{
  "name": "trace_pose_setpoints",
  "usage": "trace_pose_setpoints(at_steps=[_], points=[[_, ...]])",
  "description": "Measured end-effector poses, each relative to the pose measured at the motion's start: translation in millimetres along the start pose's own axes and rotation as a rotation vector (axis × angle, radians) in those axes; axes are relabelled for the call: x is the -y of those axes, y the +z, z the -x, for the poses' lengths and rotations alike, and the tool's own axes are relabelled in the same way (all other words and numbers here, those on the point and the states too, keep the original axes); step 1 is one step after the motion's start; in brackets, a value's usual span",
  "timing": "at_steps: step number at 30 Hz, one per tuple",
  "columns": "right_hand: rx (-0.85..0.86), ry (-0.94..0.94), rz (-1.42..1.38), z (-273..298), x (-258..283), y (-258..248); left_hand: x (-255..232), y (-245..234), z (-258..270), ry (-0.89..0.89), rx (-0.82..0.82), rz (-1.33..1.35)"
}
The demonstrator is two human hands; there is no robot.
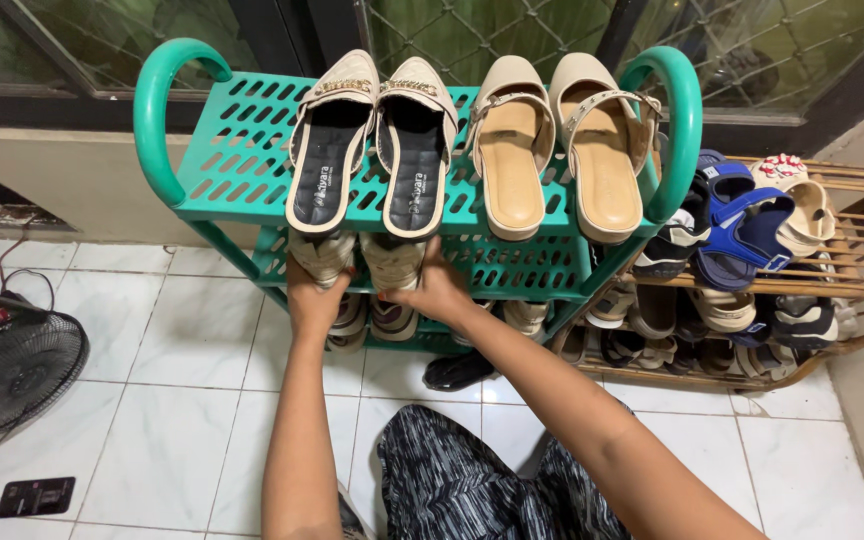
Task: The person organizes a shoe rack by picking up various pairs of shoes from the floor and lower shelves and placing them neatly on the upper shelves. The person handles flats, sneakers, and sandals, arranging them in pairs.
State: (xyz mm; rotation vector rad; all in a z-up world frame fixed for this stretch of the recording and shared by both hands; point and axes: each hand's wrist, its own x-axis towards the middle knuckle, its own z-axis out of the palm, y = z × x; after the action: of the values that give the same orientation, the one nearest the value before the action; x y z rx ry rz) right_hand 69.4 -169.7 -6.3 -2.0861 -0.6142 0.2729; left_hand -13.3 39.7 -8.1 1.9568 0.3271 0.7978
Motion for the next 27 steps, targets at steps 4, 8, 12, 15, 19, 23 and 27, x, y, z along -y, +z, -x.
trace_pose_setpoints(at_steps=[4,8,12,15,19,23,27], points=[[0.072,0.148,0.01,-2,18,-6,5,0,0,0.023,-0.001,0.018],[0.047,0.129,0.042,-3,19,-5,7,-2,1,0.015,0.02,0.018],[0.044,0.109,0.025,-1,15,-6,6,-1,1,0.019,0.017,0.025],[0.03,0.008,-0.081,1,7,-5,5,-1,3,0.019,0.014,0.007],[-0.005,-0.01,-0.024,7,-3,-2,11,1,2,-0.007,0.021,-0.004],[-0.063,-0.047,-0.13,13,-4,0,19,4,3,-0.006,-0.013,-0.043],[-0.056,-0.049,-0.136,13,-4,-1,20,8,5,-0.019,-0.035,-0.012]])
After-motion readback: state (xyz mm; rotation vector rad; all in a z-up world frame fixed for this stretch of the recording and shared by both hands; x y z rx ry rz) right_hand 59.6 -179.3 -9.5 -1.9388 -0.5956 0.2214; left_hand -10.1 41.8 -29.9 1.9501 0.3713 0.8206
